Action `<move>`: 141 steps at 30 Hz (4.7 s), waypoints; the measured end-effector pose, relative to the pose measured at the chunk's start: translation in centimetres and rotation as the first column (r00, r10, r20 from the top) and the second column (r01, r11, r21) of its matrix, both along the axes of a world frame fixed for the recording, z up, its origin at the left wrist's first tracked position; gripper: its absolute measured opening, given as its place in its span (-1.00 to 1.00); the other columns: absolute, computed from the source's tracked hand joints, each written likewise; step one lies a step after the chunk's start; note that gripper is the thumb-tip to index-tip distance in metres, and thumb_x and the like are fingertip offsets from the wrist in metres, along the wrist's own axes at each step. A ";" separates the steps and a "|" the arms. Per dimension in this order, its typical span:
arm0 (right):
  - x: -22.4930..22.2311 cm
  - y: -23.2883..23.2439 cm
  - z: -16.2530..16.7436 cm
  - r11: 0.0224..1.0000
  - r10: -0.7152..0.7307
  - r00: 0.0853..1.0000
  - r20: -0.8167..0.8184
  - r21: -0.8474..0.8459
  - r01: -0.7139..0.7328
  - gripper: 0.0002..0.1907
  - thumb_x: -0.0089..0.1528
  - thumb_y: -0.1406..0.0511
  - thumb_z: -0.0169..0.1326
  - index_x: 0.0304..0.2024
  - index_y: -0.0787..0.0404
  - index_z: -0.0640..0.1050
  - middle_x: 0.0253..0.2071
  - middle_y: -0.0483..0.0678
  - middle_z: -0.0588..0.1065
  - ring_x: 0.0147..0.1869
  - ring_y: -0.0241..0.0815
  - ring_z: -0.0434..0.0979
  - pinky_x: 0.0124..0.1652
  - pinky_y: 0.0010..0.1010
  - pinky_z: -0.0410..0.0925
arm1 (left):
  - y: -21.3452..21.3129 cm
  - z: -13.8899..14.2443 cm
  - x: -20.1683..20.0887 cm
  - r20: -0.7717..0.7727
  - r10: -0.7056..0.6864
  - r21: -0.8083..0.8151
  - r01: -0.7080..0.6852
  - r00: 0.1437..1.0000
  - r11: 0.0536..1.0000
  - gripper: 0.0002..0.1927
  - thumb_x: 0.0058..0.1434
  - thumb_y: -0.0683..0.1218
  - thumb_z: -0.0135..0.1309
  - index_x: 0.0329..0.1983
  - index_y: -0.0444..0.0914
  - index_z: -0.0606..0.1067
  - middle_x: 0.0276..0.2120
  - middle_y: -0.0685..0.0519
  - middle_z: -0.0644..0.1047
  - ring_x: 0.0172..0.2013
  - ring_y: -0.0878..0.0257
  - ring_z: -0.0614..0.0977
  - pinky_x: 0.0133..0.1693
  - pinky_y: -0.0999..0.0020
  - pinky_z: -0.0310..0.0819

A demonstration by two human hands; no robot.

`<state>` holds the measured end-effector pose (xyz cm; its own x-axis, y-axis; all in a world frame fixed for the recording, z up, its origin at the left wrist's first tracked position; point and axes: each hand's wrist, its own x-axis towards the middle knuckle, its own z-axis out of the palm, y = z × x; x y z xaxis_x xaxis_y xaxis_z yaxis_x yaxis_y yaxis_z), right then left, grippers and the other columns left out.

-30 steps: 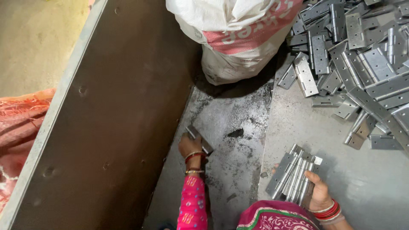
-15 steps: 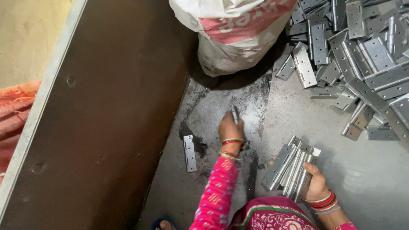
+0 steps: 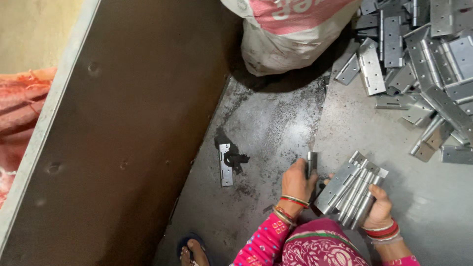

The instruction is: The person picks up metal hinges from a pile on the floor and stacks them into a neat bunch in their hands.

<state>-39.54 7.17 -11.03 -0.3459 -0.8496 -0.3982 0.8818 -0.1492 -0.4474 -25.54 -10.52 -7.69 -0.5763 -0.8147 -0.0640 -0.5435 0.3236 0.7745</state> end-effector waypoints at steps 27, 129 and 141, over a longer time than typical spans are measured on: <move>-0.8 2.1 -4.6 0.987 -0.103 0.995 -0.015 0.126 0.104 -0.36 0.33 0.13 0.10 0.30 0.43 0.33 0.16 0.25 0.47 0.18 0.19 0.50 0.11 0.08 0.38 | -27.8 1.7 5.1 0.568 -0.303 -0.478 0.607 0.765 0.635 -0.75 0.25 -0.23 -0.01 -0.04 -0.13 0.51 -0.11 0.06 0.53 -0.02 0.01 0.54 -0.12 0.13 0.56; -1.8 -0.6 12.0 0.980 -0.116 0.605 -0.788 0.007 0.198 -0.36 0.10 0.29 0.29 0.22 0.36 0.47 0.06 0.07 0.58 0.06 -0.06 0.61 0.03 -0.26 0.49 | 1.4 11.2 -1.7 -0.473 -0.500 -0.134 0.501 0.725 0.855 -0.08 0.16 0.12 0.40 0.44 -0.31 0.21 0.32 -0.26 0.35 0.32 -0.14 0.43 0.38 0.15 0.33; -2.2 -0.5 9.3 0.955 0.216 0.194 -0.957 0.249 0.162 0.02 -0.11 0.18 0.52 0.33 0.27 0.35 0.23 0.05 0.50 0.23 -0.20 0.53 0.23 -0.30 0.41 | -0.7 4.5 -5.1 -0.377 -0.534 0.165 0.622 0.757 0.766 -0.17 0.02 0.04 0.40 0.38 -0.21 0.40 0.16 -0.11 0.61 0.18 0.01 0.68 0.17 0.27 0.57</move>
